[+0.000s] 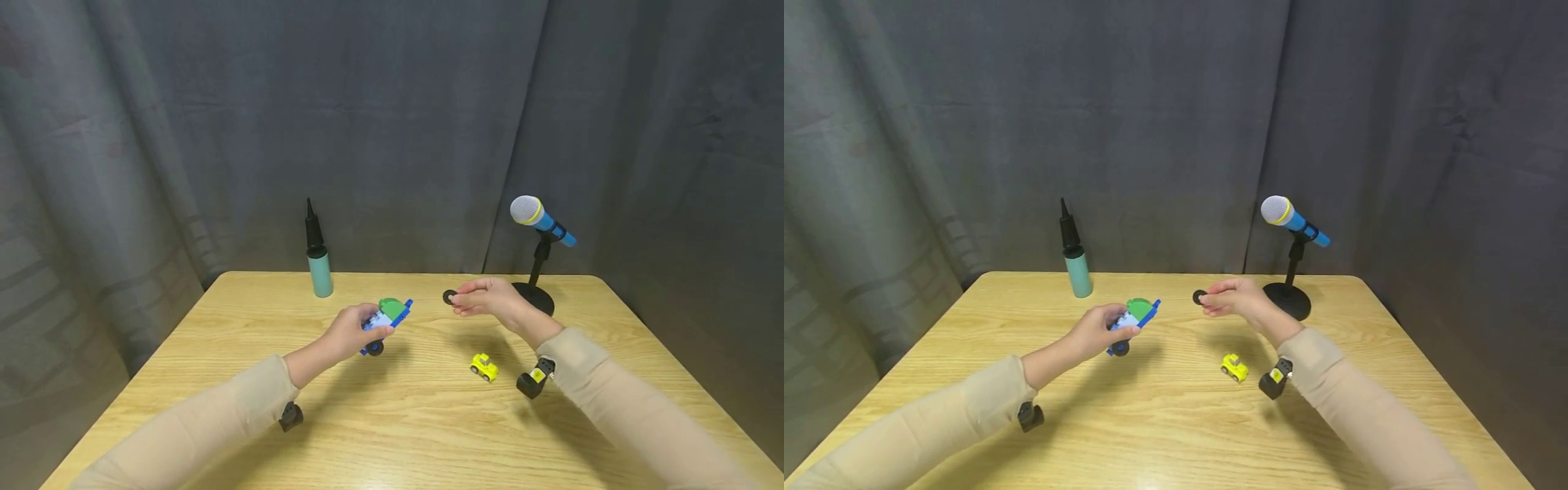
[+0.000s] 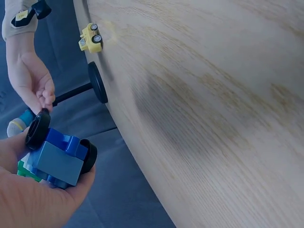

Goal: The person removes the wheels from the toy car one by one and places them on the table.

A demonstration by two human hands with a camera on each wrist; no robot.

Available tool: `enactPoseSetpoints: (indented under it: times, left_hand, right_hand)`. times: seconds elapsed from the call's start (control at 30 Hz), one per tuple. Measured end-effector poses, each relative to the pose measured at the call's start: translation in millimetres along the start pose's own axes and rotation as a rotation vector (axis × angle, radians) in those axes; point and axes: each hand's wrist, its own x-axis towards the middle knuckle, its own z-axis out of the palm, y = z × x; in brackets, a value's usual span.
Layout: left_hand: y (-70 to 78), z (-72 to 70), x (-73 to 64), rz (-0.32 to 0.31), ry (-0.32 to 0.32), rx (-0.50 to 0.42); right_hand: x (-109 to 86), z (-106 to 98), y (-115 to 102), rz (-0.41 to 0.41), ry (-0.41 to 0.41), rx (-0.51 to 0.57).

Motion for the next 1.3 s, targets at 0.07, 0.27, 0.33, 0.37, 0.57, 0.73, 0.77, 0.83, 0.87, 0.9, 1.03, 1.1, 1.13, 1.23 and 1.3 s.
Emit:
enactPoseSetpoints:
  times: [0.07,0.27,0.33,0.37,0.57,0.73,0.77,0.83,0.87,0.9,1.03,1.1,1.13,1.23,1.3]
  left_hand:
    - [-0.2,0.0,-0.2,-0.004,-0.001,0.004]
    - [-1.0,-0.4,-1.0,-0.016,-0.009,0.01]
    - [-1.6,-0.2,-1.1,-0.022,-0.014,0.009]
    - [-1.8,-0.1,-1.1,-0.023,-0.016,0.009]
    - [-2.5,-0.1,-1.5,-0.026,-0.016,0.008]
    - [-2.3,-0.6,-2.2,-0.032,-0.016,0.005]
    - [-2.3,-0.7,-2.3,-0.033,-0.016,0.007]
    - [-2.7,-0.7,-2.4,-0.038,-0.016,0.012]
    - [-3.1,-0.6,-2.4,-0.041,-0.016,0.014]
    - [-3.4,-0.5,-2.3,-0.047,-0.016,0.014]
    - [-4.2,-0.9,-1.4,-0.06,-0.01,0.012]
    - [-4.1,-1.1,-1.0,-0.064,-0.007,0.011]
    - [-4.1,-1.2,-0.7,-0.062,-0.007,0.012]
    - [-4.0,-1.3,-0.6,-0.061,-0.005,0.017]
    - [-3.8,-1.4,-0.9,-0.063,-0.004,0.017]
  right_hand:
    - [1.7,-6.4,3.2,0.024,0.027,-0.005]
    - [5.7,-21.7,14.7,0.092,0.077,-0.004]
    - [6.4,-26.6,19.7,0.118,0.096,-0.001]
    - [6.5,-29.1,22.4,0.129,0.105,0.005]
    - [6.3,-42.0,38.2,0.195,0.143,0.019]
    - [8.1,-47.4,52.1,0.223,0.161,0.03]
    - [8.4,-47.4,55.0,0.227,0.17,0.028]
    - [8.5,-46.2,60.1,0.241,0.194,0.01]
    - [8.3,-45.3,62.3,0.245,0.205,0.0]
    - [8.2,-44.4,64.5,0.252,0.219,-0.009]
    - [7.9,-41.9,69.8,0.273,0.259,-0.041]
    - [8.4,-41.7,70.8,0.286,0.275,-0.044]
    - [8.8,-41.5,71.0,0.291,0.282,-0.049]
    - [10.5,-41.1,71.7,0.306,0.309,-0.052]
    - [12.2,-41.2,72.5,0.311,0.327,-0.065]
